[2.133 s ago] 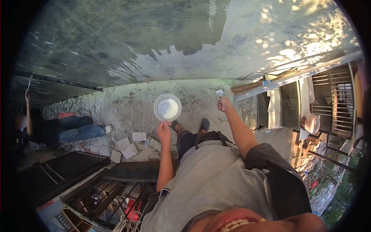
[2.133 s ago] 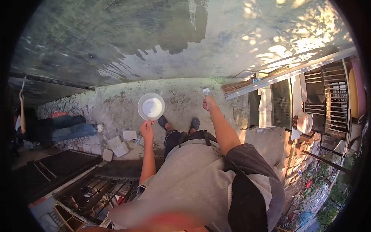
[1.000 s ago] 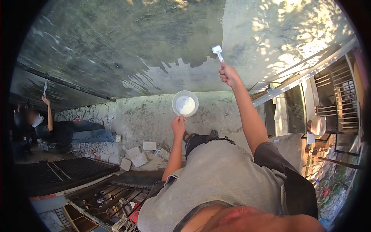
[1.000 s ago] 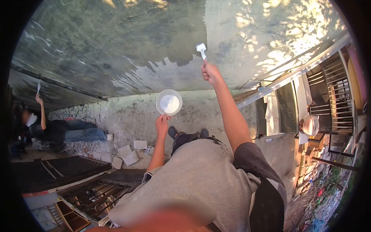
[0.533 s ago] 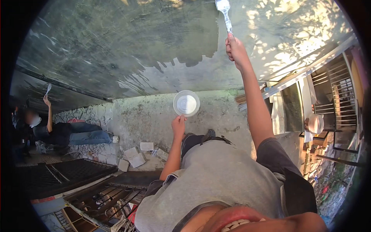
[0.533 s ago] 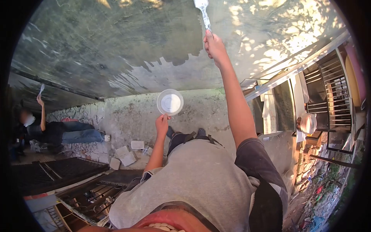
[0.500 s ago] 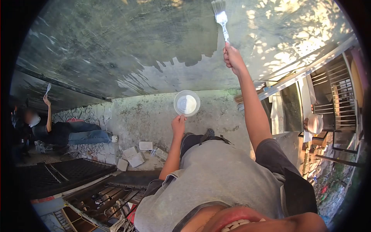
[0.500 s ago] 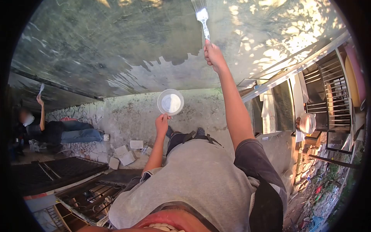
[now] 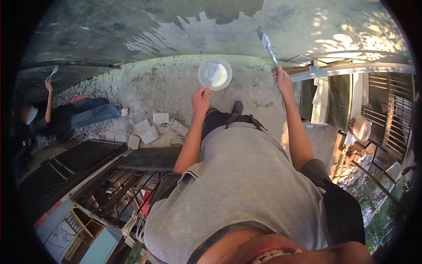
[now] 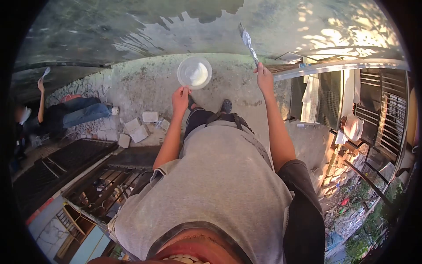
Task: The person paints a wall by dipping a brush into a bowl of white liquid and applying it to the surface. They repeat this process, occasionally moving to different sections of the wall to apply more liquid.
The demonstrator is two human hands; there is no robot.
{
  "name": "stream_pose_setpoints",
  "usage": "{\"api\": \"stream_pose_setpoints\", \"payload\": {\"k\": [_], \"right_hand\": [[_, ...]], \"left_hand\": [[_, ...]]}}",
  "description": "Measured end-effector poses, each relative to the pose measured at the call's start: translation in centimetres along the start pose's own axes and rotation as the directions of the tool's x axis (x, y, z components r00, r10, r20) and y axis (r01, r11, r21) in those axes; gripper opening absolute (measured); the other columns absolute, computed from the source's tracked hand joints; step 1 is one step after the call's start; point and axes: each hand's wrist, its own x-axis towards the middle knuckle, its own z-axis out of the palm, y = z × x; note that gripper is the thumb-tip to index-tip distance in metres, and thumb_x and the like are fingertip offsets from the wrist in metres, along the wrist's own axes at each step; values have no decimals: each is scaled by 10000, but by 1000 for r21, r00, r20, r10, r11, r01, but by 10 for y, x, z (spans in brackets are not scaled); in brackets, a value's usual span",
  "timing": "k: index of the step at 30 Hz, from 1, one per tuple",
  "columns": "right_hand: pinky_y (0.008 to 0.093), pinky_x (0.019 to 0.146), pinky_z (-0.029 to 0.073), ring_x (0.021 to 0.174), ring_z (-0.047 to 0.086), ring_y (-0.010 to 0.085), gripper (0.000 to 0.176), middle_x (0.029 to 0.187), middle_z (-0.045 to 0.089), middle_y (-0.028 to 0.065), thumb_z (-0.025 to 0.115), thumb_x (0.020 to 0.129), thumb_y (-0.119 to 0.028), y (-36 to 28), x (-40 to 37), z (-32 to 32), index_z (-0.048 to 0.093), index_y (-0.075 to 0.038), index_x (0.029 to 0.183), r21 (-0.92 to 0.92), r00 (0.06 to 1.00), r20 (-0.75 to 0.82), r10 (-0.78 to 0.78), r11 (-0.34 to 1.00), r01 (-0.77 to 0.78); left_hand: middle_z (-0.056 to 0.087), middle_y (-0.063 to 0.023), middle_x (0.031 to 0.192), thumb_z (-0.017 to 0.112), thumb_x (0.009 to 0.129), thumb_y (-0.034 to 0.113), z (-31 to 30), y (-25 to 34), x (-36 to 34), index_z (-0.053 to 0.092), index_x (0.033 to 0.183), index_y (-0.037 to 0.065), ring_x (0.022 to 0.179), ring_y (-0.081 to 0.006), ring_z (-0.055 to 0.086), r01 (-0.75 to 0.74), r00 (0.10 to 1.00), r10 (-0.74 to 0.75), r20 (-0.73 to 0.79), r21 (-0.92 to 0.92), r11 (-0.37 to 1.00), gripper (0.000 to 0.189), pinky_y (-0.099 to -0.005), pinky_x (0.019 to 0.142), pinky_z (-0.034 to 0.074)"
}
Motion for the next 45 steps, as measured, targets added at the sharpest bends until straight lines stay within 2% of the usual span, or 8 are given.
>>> {"api": "stream_pose_setpoints", "payload": {"k": [5,10,15,18,29,37,41,45], "right_hand": [[275,563,363,604,402,111,393,605,413,44,600,947,-376,-105,-40,-54,619,-3,829,45,966,-131,-221,972,229],[293,544,377,570,410,117,356,604,491,73,666,904,-365,-129,-64,-63,661,-9,892,-136,922,176,-344,919,369],[400,569,452,596,584,340,372,643,602,181,679,869,-396,-144,-82,-47,699,-31,935,-317,876,399,-272,855,410],[429,598,482,660,628,356,390,669,626,180,654,873,-429,-147,-83,-38,704,-50,953,-407,849,423,-318,770,492],[444,640,516,694,656,354,394,683,655,169,642,873,-434,-157,-82,-19,706,-64,992,-534,845,423,-328,663,525],[432,653,520,712,654,361,397,710,660,181,648,864,-435,-184,-84,-48,718,-59,972,-496,855,362,-371,701,513],[420,660,518,715,655,360,406,714,662,184,654,862,-429,-184,-80,-57,720,-49,990,-438,856,358,-374,742,507],[412,671,515,719,661,349,421,720,661,195,663,857,-423,-194,-87,-64,716,-32,1007,-528,879,395,-267,717,455]], "left_hand": [[632,-11,711,537,962,171,-6,7,8,596,730,-8,649,-53,520,41,999,-42,-29,-23,999,300,-230,613,406],[616,2,711,533,964,185,-10,14,16,593,735,2,631,-47,470,18,998,-18,-63,-10,1000,299,-233,600,381],[621,-6,711,527,965,195,-7,20,24,597,744,5,647,-60,482,-11,997,11,-81,4,1000,299,-244,613,388],[620,-19,701,528,966,202,-6,23,26,599,750,8,646,-74,490,-46,993,48,-109,16,999,299,-259,616,395],[538,-58,618,558,962,232,-13,41,18,606,757,17,587,-110,479,-130,973,155,-171,146,981,301,-292,566,402],[517,-11,612,543,960,213,-12,30,24,603,742,11,583,-79,418,-50,986,57,-154,51,997,303,-272,561,353],[520,-6,608,536,961,209,-6,25,34,607,739,15,582,-71,413,-122,978,129,-167,52,991,304,-269,561,348],[508,-61,584,542,962,243,-1,32,38,611,734,13,556,-119,442,-99,985,96,-142,-12,995,331,-307,560,376]]}}
